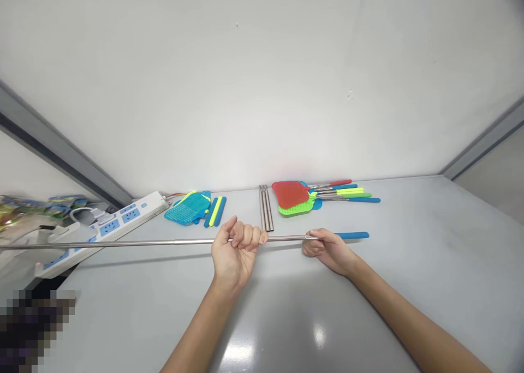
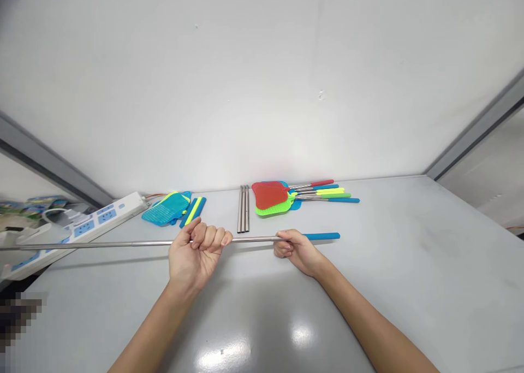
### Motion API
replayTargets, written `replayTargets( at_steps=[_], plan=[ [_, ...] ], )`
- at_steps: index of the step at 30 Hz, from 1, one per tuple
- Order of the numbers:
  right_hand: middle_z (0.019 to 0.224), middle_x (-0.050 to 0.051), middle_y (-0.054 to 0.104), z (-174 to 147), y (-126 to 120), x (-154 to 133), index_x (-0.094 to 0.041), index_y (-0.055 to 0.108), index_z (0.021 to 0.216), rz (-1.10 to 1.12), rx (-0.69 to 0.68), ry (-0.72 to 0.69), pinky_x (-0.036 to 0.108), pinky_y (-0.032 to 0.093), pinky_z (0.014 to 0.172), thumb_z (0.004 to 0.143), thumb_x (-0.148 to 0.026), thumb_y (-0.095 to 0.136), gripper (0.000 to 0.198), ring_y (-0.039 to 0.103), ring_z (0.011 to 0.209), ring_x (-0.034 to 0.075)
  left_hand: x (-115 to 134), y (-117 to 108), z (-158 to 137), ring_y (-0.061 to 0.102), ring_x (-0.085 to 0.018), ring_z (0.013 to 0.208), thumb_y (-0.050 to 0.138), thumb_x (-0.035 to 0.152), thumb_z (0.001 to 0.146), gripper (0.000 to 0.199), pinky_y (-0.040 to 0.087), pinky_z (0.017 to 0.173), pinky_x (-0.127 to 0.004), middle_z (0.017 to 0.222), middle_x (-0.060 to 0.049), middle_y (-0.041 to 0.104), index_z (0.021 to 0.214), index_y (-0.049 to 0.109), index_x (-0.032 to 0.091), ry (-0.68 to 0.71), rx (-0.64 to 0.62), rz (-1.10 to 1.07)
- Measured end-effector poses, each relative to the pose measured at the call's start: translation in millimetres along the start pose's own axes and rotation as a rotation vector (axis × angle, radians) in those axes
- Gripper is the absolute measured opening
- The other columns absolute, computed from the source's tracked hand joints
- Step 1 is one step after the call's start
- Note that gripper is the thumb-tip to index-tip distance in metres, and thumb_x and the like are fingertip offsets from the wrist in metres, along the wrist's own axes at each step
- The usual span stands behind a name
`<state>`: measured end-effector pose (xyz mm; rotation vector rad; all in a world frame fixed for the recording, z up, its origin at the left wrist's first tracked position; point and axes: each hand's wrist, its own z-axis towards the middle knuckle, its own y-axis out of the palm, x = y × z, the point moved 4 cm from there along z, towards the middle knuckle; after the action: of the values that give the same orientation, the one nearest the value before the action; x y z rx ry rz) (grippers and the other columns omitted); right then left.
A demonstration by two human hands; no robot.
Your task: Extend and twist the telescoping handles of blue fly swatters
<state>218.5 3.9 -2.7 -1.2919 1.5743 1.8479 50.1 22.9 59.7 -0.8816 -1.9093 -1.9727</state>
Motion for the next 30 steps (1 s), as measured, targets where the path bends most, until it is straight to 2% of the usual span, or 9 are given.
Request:
replayTargets(
  at_steps=[30],
  plan=[
    [0.048,-0.004,0.018,-6,-10,-10,-0.018,0.026,0.046,-0.135,0.018,-0.045,0.028,0.018,0.052,0.078,-0.025,0.039,0.035,0.019,0.047,0.010,9,-2,0,0.028,-0.008,0.037,0.031,0.025,0.080,0.040,0.032,0.048,-0.026,0.037,0.004,0.017,0.043,0.016,0.016,-0.018,0.021,0.007]
  ],
)
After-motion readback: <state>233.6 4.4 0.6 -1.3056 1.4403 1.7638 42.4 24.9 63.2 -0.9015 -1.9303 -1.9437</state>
